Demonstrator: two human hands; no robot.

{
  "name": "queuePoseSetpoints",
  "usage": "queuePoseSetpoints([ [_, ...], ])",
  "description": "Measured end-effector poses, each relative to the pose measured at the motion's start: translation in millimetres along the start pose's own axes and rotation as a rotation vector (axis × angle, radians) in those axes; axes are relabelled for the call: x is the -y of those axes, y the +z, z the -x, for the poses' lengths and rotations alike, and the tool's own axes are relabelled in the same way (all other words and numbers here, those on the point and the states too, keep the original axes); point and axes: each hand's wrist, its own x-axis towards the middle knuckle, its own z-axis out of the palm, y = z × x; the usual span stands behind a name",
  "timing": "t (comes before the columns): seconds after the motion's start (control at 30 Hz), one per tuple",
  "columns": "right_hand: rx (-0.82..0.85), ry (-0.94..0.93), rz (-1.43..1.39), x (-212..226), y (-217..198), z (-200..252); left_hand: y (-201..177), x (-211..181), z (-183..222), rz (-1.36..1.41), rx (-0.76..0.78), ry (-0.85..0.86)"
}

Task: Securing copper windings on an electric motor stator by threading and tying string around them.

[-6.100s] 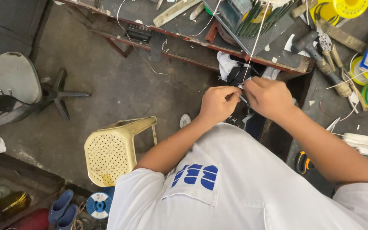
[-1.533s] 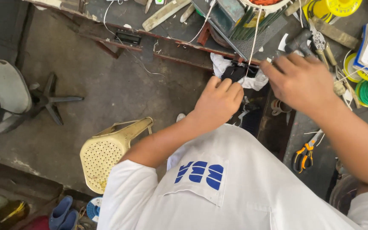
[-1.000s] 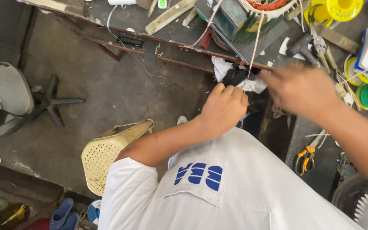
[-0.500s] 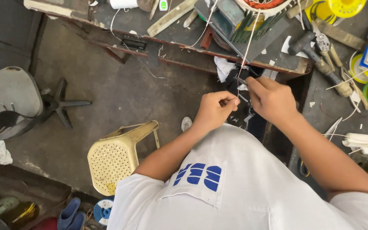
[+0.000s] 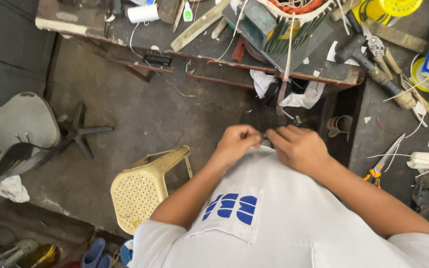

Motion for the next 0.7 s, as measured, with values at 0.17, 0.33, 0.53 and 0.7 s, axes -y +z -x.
queuePoseSetpoints([
  [0.17, -0.005, 0.314, -0.384, -13, -4, 22, -46, 11, -5, -0.271, -0.005, 0.048],
  [0.33, -0.11, 0.794, -0.644, -62, 42, 96, -35, -50, -65, -0.562, -0.307, 0.507],
  [0.53, -0.31, 1.037, -0.912, -53, 57, 123, -25, -48, -173, -0.706, -0.588, 0.861],
  [0.7, -0.346, 1.167, -0.899, -50, 54, 147, -43, -50, -179, -0.829, -0.674, 0.887],
])
